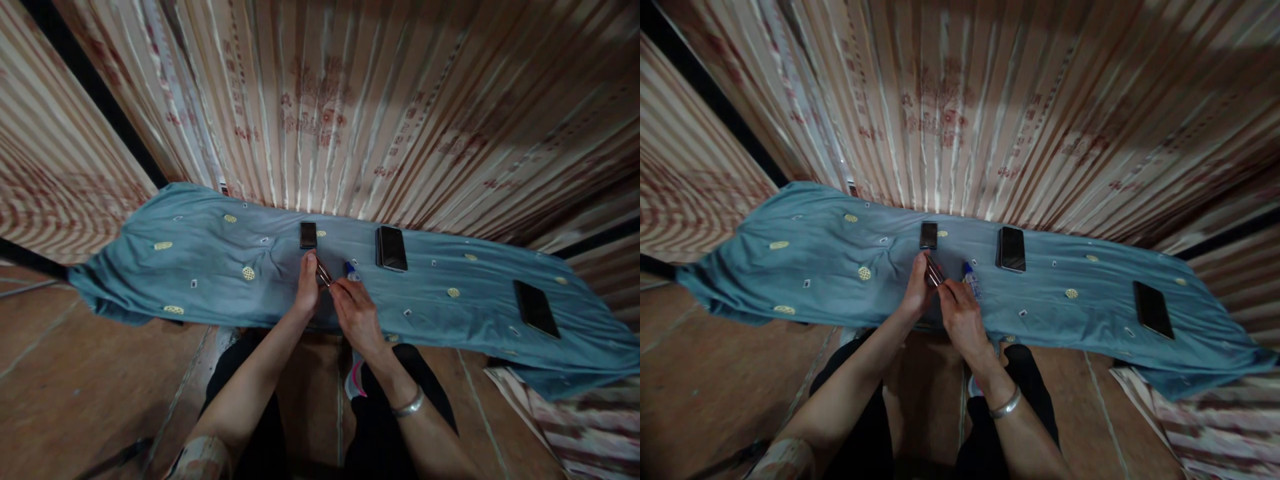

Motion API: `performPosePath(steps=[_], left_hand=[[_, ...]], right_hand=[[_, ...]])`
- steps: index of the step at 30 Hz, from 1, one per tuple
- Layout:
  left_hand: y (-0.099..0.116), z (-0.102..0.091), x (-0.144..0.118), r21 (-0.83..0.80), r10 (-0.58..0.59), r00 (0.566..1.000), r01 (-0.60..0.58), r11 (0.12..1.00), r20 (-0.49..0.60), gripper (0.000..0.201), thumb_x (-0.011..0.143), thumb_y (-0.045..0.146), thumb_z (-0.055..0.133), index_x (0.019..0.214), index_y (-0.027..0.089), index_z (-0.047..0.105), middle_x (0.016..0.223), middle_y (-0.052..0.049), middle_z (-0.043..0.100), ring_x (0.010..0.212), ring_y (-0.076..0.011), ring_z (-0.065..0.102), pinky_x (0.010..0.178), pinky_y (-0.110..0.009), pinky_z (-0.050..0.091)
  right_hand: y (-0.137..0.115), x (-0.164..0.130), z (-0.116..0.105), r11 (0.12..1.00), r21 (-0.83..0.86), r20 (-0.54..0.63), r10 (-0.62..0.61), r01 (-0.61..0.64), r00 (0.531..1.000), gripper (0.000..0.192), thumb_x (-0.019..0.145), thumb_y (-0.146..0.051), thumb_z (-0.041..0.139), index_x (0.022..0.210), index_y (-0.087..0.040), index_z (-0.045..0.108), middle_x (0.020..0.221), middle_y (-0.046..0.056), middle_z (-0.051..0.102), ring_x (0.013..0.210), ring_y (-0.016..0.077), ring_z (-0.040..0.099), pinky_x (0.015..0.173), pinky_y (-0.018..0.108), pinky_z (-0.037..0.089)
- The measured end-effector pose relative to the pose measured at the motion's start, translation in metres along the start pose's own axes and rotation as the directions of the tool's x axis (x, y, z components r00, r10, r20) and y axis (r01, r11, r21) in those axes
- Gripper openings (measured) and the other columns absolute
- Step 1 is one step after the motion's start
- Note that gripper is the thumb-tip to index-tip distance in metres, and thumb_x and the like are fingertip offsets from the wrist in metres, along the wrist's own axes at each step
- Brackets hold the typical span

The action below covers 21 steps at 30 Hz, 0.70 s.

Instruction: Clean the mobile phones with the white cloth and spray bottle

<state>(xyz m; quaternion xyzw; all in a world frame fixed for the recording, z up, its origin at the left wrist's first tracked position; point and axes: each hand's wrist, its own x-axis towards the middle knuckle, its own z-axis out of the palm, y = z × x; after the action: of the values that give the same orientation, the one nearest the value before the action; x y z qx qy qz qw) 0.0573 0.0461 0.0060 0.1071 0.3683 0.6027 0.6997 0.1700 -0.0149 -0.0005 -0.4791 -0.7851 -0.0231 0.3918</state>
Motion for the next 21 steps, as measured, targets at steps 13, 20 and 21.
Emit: performPosePath(steps=[13,20,21], left_hand=[[-0.007,-0.036,-0.006,0.543,0.302,0.941,-0.335,0.77,0.153,0.032,0.088,0.039,0.064,0.115,0.023,0.067,0.113,-0.006,0.067,0.118,-0.0219,0.056,0.108,-0.036,0.04],[0.003,-0.037,-0.019,0.426,0.186,0.977,-0.212,0.88,0.103,0.033,0.093,0.042,0.055,0.115,0.02,0.065,0.104,-0.007,0.07,0.103,-0.0216,0.065,0.097,-0.035,0.051],[0.008,-0.035,-0.02,0.349,0.097,0.994,-0.108,0.931,0.05,0.033,0.096,0.042,0.049,0.115,0.019,0.063,0.091,-0.005,0.069,0.09,-0.0208,0.068,0.089,-0.036,0.055]], right_hand=[[-0.016,0.015,0.007,0.999,-0.03,-0.021,-0.023,0.022,1.0,0.031,0.101,-0.017,0.041,0.105,-0.019,0.071,0.102,0.012,0.071,0.095,0.0227,0.066,0.093,0.042,0.053],[-0.009,0.027,0.006,0.975,0.191,-0.1,0.131,-0.111,0.986,0.023,0.098,-0.025,0.05,0.103,-0.021,0.072,0.106,0.01,0.074,0.1,0.0229,0.069,0.093,0.041,0.055],[-0.008,0.028,0.006,0.963,0.228,-0.092,0.17,-0.145,0.981,0.022,0.097,-0.026,0.052,0.103,-0.021,0.073,0.106,0.009,0.075,0.101,0.0229,0.069,0.094,0.041,0.055]])
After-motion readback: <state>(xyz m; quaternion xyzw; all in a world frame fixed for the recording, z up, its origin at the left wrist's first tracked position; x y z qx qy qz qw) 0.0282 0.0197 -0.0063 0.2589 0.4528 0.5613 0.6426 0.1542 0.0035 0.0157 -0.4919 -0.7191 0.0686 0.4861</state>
